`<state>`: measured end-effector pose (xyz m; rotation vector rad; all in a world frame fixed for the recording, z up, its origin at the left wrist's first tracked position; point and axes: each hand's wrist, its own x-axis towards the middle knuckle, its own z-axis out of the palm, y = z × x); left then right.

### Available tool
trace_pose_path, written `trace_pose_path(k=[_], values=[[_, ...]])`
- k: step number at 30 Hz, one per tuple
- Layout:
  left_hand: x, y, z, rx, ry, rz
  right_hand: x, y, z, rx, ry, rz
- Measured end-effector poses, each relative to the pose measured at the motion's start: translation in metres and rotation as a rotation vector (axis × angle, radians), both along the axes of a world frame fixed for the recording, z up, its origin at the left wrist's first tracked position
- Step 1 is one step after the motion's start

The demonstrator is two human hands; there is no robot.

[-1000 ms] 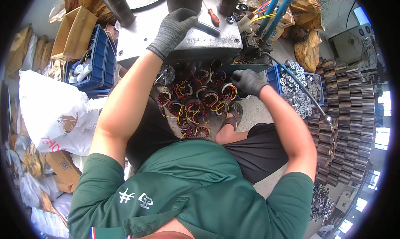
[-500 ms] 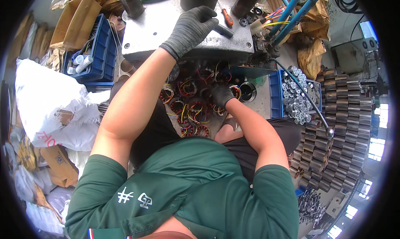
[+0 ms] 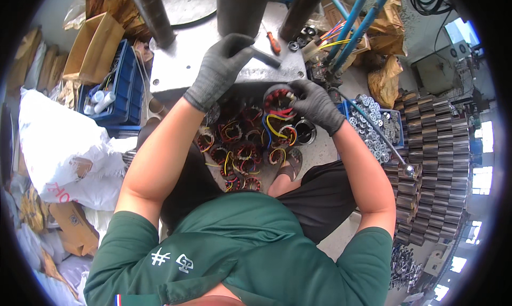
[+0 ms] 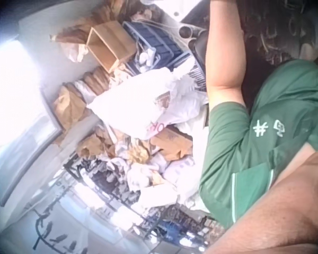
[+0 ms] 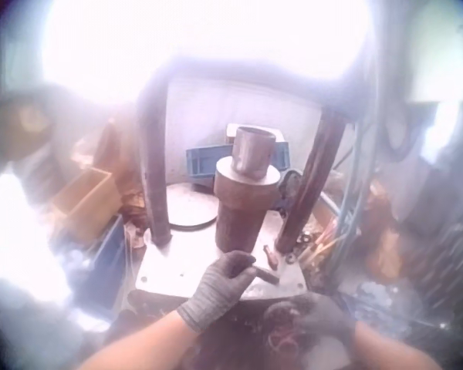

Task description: Using a hydraulic press to assemble motor components into metal housings.

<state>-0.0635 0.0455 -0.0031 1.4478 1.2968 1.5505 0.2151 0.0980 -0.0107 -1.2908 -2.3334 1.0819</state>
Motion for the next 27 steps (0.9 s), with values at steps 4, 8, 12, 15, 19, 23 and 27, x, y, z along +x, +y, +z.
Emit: trace_pose_path(k=[4, 8, 12, 15, 19, 23, 27], values=[[0.016, -0.005, 0.001, -0.050, -0.010, 0.003, 0.015, 0.007, 0.033, -0.255, 0.465, -0.134], [0.032, -0.011, -0.001, 0.009, -0.023, -0.122, 0.001, 0.005, 0.020, -0.613, 1.015, -0.334], [0.050, -0.010, -0.007, -0.021, -0.124, -0.078, -0.012, 0.006, 0.011, -0.798, 1.126, -0.381], [0.058, -0.009, -0.012, 0.028, -0.243, 0.009, -0.021, -0.005, 0.013, -0.725, 1.116, -0.288], [0.067, -0.014, -0.017, 0.185, -0.172, 0.012, -0.035, -0.021, 0.025, -0.659, 1.057, -0.274], [0.069, -0.013, -0.019, 0.345, 0.145, 0.173, -0.040, -0.034, 0.038, -0.687, 1.113, -0.295], [0.072, -0.012, -0.019, 0.366, 0.245, 0.198, -0.037, -0.035, 0.043, -0.664, 1.110, -0.211]])
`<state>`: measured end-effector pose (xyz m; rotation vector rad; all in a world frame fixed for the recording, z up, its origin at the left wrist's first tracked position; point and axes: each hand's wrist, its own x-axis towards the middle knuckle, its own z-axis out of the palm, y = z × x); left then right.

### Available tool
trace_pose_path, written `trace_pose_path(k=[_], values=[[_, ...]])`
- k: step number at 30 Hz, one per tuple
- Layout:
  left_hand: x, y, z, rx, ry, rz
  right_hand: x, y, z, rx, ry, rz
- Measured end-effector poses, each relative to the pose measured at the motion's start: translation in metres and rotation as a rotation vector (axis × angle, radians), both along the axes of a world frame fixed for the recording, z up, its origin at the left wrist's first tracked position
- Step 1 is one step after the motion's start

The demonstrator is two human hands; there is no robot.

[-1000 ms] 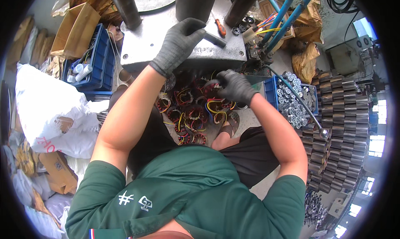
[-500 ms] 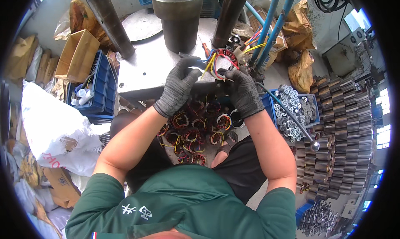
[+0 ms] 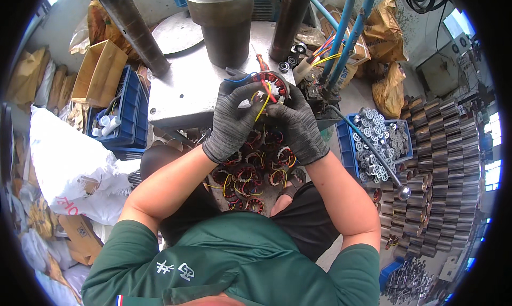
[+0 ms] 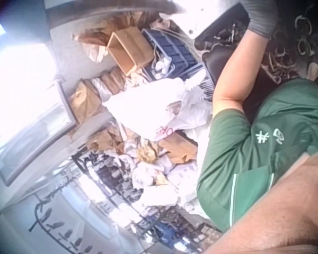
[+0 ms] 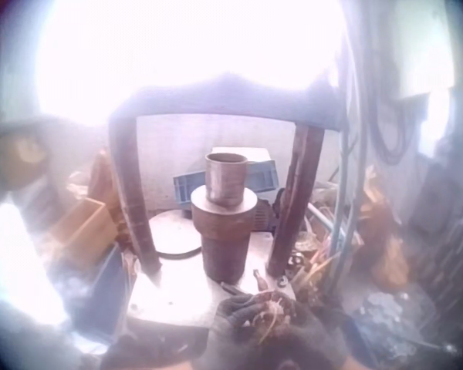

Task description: Using a hydraulic press to assemble motor components into metal housings.

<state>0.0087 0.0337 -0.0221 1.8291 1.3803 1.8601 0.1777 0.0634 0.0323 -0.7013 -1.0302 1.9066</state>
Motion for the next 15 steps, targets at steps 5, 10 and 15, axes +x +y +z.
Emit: trace_pose_path(k=[5, 10, 15], values=[[0.0095, -0.0015, -0.0013, -0.042, -0.287, -0.089, 0.0033, -0.0004, -0.0042, -0.003, 0.010, 0.005], [0.0041, 0.0018, -0.0037, -0.032, -0.210, -0.044, 0.0022, -0.0001, -0.0058, 0.025, 0.041, -0.011], [0.0067, -0.0004, -0.0048, -0.060, -0.234, -0.095, 0.0040, -0.0026, -0.0032, 0.027, 0.033, -0.005]])
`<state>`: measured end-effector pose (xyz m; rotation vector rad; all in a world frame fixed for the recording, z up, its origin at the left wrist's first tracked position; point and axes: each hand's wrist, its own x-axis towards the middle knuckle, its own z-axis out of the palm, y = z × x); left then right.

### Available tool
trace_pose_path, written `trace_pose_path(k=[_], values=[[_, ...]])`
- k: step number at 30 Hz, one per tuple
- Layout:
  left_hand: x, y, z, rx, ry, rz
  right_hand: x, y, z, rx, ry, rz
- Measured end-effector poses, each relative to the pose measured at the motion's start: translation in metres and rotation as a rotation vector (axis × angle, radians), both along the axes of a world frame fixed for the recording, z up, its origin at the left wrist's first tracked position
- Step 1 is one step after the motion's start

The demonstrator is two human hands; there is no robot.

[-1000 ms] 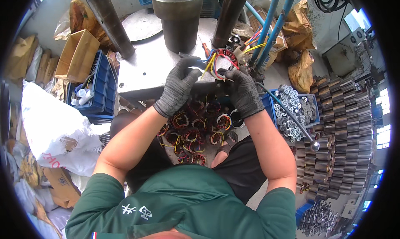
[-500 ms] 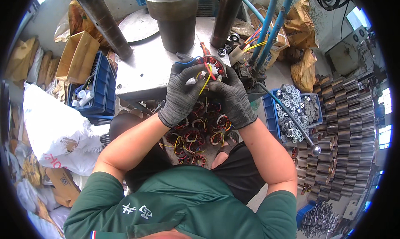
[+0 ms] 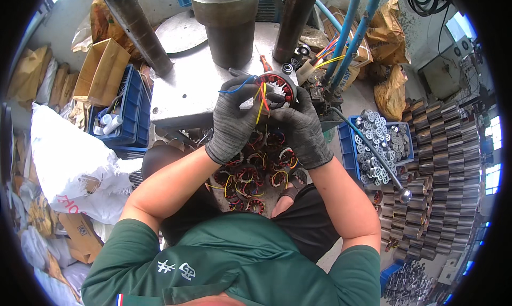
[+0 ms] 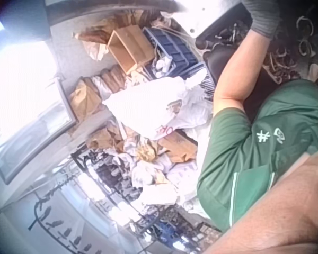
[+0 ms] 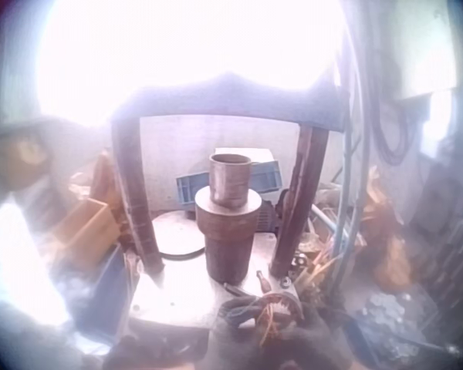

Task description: Using a hydraulic press to assemble motor components into metal housings.

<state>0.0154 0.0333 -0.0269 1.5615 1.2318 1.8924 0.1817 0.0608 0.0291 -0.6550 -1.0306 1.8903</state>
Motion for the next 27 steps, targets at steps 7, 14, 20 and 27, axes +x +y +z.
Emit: trace_pose_path(k=[7, 14, 20, 27], values=[[-0.007, 0.004, 0.003, 0.137, 0.253, 0.176, -0.003, 0.001, -0.004, -0.145, 0.082, -0.009], [-0.001, -0.007, 0.008, 0.050, 0.076, -0.058, -0.001, 0.003, -0.009, -0.124, 0.143, 0.065], [-0.010, -0.005, 0.014, 0.124, 0.307, -0.026, 0.004, 0.007, -0.013, -0.117, 0.043, 0.092], [-0.013, -0.001, 0.017, -0.194, 0.015, -0.145, 0.008, 0.002, -0.008, -0.112, 0.021, 0.092]])
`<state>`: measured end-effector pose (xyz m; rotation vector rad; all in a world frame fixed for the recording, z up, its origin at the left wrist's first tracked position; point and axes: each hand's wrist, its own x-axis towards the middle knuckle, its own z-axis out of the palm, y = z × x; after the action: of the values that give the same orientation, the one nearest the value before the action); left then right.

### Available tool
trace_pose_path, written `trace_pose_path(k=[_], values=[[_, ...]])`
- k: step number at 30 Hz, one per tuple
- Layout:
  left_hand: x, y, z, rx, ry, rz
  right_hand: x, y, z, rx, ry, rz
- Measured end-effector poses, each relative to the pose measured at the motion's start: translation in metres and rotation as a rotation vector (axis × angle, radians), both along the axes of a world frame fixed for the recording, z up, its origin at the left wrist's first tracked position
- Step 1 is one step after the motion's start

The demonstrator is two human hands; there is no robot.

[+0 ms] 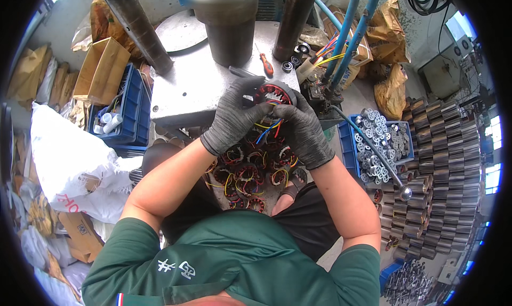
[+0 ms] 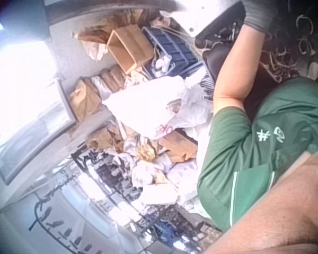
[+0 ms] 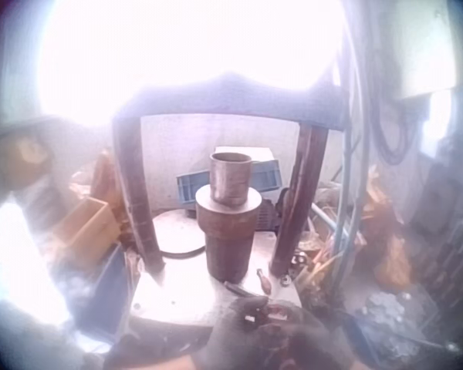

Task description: Using a hydraulic press to assemble motor components into metal housings.

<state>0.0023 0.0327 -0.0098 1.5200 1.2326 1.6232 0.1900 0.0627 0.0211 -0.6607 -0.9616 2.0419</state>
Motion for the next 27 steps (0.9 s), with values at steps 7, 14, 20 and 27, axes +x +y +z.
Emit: trace_pose_path(k=[7, 14, 20, 27], values=[[-0.009, 0.005, -0.003, -0.070, 0.156, 0.017, -0.006, -0.013, 0.007, 0.268, -0.379, -0.038], [-0.002, 0.001, -0.001, -0.148, 0.143, 0.102, -0.010, -0.024, 0.010, 0.313, -0.378, 0.031], [0.002, -0.001, -0.003, -0.215, 0.209, 0.100, -0.006, -0.021, 0.006, 0.347, -0.493, 0.034], [-0.007, -0.005, -0.002, -0.069, 0.005, -0.130, 0.003, -0.008, 0.008, 0.237, -0.280, -0.008]])
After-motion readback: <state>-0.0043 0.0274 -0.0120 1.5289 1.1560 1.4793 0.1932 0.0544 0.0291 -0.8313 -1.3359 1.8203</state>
